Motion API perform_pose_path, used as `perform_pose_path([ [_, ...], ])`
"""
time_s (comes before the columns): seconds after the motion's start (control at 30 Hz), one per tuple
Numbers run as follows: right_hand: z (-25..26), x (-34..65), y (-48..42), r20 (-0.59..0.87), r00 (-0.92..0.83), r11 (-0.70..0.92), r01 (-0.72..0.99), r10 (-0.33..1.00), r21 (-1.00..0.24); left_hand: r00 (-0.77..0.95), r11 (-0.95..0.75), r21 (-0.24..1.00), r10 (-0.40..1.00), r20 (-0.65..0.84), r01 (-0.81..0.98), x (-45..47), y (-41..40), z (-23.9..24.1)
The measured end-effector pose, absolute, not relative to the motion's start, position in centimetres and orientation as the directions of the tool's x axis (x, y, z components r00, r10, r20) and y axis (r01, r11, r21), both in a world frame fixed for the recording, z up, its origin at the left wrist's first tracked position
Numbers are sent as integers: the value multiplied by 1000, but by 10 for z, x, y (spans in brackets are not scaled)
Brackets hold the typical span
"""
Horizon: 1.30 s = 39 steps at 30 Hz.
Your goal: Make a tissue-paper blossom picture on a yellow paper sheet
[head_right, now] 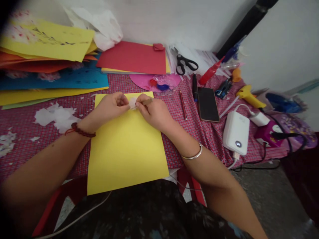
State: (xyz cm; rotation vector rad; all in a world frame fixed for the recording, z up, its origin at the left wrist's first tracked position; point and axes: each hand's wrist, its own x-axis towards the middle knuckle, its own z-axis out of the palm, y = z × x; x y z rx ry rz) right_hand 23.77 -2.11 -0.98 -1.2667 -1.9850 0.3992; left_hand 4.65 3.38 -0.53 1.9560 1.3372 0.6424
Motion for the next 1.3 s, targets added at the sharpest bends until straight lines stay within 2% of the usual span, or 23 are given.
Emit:
perform_pose_path([
  [0.17,-3,234,-30,343,-425,540,739,838,-404,339,-109,855,937,-81,507,41,37,-2],
  [0.23,0,234,-32,323,-446,548,734,835,-402,339,-97,862,936,-90,497,41,37,-3],
  [0.3,5,236,-34,380,-382,536,671,842,-513,335,-84,871,937,-95,484,42,36,-4],
  [0.37,9,239,-34,443,-191,470,548,876,-692,319,-47,899,942,-105,436,43,36,-4],
  [0.43,11,243,-31,420,23,379,389,907,-840,294,-12,936,951,-98,352,40,37,0],
  [0.5,10,246,-25,353,127,314,251,927,-916,252,-15,963,966,-56,271,29,38,12],
  [0.63,-3,249,-14,264,140,261,40,954,-965,100,-143,970,987,126,195,-17,31,53],
  [0.73,-11,250,-8,201,151,213,-67,968,-975,87,-189,919,982,170,346,-58,12,76],
  [0.83,-16,253,-6,156,123,167,-88,980,-982,168,-209,790,976,135,576,-92,-10,75],
  [0.9,-17,254,-5,143,91,151,-86,986,-985,305,-313,655,943,131,687,-108,-22,61],
  [0.97,-16,254,-6,141,75,147,-83,987,-986,473,-490,443,867,156,751,-118,-29,43],
  [1.03,-15,251,-8,146,91,153,-73,985,-986,548,-575,262,818,176,775,-122,-32,27],
  [1.07,-14,250,-9,150,105,157,-66,983,-985,547,-578,218,815,190,786,-122,-32,21],
  [1.17,-12,248,-11,162,143,171,-53,976,-984,471,-537,257,837,277,803,-118,-27,17],
  [1.3,-11,248,-10,170,147,181,-65,974,-981,347,-507,459,853,391,729,-104,-22,40],
])
